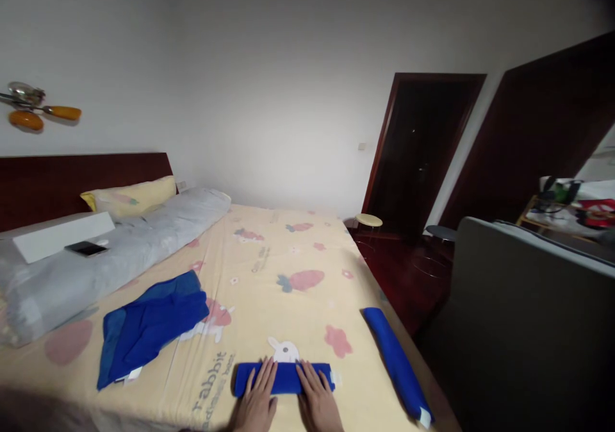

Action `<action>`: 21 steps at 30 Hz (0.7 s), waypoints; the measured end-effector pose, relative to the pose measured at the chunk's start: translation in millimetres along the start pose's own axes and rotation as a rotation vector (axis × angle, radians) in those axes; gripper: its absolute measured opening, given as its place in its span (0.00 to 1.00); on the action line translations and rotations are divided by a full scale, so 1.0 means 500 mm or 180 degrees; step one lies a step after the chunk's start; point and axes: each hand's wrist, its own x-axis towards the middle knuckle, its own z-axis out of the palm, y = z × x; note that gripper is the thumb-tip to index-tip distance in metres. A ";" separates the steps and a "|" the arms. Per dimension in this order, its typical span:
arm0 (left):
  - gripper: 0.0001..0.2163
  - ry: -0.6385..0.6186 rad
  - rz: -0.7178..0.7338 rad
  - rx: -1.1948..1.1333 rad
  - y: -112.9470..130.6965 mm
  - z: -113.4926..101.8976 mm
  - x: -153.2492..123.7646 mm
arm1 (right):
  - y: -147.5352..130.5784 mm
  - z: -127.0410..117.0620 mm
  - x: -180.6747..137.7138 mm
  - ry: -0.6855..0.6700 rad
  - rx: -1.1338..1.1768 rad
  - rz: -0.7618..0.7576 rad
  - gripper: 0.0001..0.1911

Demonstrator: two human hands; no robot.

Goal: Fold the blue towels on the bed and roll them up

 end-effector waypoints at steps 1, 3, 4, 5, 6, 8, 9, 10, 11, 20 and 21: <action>0.34 0.0045 -0.0012 0.0041 -0.023 0.001 -0.010 | 0.020 -0.002 -0.012 0.0006 -0.0029 0.0076 0.32; 0.32 0.0147 -0.0055 0.0125 -0.069 0.001 -0.026 | 0.055 -0.009 -0.032 -0.0056 -0.0057 0.0260 0.32; 0.31 0.0177 -0.0069 0.0161 -0.088 0.001 -0.031 | 0.067 -0.013 -0.038 -0.0114 -0.0051 0.0335 0.32; 0.30 0.0199 -0.0070 0.0187 -0.102 0.001 -0.034 | 0.075 -0.017 -0.041 -0.0181 -0.0031 0.0388 0.32; 0.30 0.0203 -0.0064 0.0202 -0.111 0.000 -0.034 | 0.079 -0.021 -0.041 -0.0244 -0.0003 0.0430 0.32; 0.30 0.0141 -0.0089 0.0219 -0.114 -0.006 -0.028 | 0.074 -0.034 -0.034 -0.0325 0.0066 0.0509 0.32; 0.30 0.0073 -0.0123 0.0231 -0.110 -0.012 -0.023 | 0.068 -0.045 -0.028 -0.0353 0.0109 0.0549 0.33; 0.30 -0.0003 -0.0174 0.0253 -0.105 -0.019 -0.018 | 0.060 -0.058 -0.020 -0.0398 0.0165 0.0579 0.33; 0.31 -0.0092 -0.0228 0.0279 -0.099 -0.028 -0.013 | 0.052 -0.073 -0.011 -0.0454 0.0234 0.0626 0.33; 0.30 -0.0169 -0.0612 -0.0951 -0.102 -0.114 0.012 | 0.009 -0.286 0.133 -0.0219 0.0749 0.0836 0.15; 0.28 -0.0120 -0.0695 -0.1197 -0.099 -0.114 0.016 | -0.002 -0.319 0.154 -0.0116 0.0865 0.0751 0.14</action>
